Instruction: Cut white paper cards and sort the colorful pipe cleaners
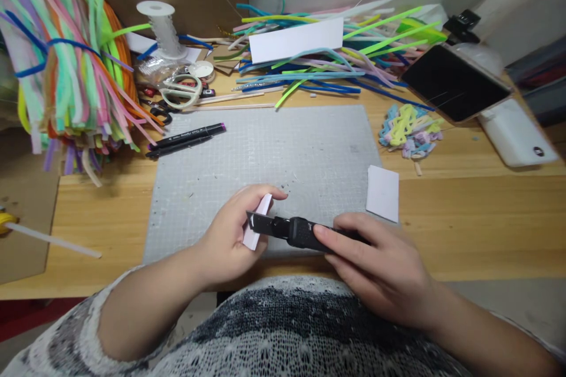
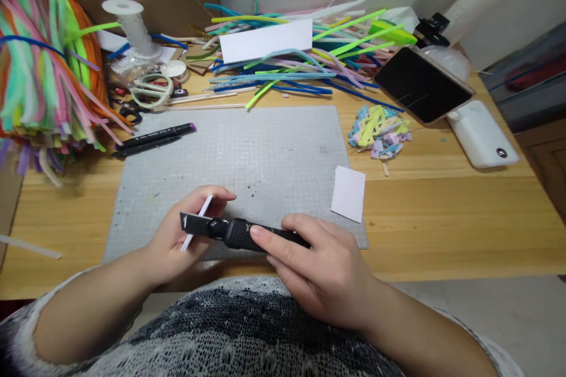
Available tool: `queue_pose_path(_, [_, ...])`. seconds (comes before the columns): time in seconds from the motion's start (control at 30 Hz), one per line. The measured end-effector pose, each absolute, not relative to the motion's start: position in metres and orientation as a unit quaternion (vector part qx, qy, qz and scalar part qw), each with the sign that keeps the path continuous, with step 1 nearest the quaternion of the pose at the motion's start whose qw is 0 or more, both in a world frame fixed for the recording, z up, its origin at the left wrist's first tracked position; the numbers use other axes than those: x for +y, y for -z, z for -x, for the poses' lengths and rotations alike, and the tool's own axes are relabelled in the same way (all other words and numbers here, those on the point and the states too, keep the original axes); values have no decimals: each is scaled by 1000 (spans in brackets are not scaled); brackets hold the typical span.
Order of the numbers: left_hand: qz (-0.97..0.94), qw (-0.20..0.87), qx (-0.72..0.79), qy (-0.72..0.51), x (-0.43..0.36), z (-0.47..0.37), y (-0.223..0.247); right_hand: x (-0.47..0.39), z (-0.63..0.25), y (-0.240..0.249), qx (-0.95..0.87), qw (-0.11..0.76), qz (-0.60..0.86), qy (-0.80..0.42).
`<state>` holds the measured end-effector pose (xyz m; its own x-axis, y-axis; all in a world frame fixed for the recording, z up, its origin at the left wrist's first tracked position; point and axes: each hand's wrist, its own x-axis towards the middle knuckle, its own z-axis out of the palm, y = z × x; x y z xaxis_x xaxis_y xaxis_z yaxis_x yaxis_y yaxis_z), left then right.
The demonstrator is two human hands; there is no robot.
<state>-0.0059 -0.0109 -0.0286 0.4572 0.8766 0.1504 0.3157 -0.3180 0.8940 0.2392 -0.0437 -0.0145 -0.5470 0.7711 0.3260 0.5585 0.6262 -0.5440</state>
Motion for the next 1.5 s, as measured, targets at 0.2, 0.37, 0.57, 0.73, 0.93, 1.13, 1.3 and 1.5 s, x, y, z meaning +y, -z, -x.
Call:
queue_pose_path(0.2, [-753,396,403,-338,-11,5,29,-42,-240,14,-858,281,395,-169])
queue_pose_path(0.37, [-777,372,377,-340,-10,6,27,-38,-243,20,-831,288,442,-178])
queue_pose_path(0.57, [-772,383,378,-339,-11,7,25,-40,-245,17,-850,303,384,-196])
queue_pose_path(0.73, [-764,393,395,-326,-11,6,25,-43,-243,13,-885,275,322,-195])
queue_pose_path(0.93, [-762,397,393,-326,-11,5,23,-42,-243,17,-877,283,333,-199])
queue_pose_path(1.13, [-754,416,388,-330,-10,6,24,-43,-244,16,-879,277,344,-181])
queue_pose_path(1.3, [-745,434,386,-327,-11,7,26,-44,-245,18,-881,274,347,-171])
queue_pose_path(1.5, [-768,406,357,-344,-12,7,27,-43,-246,21,-858,298,392,-146])
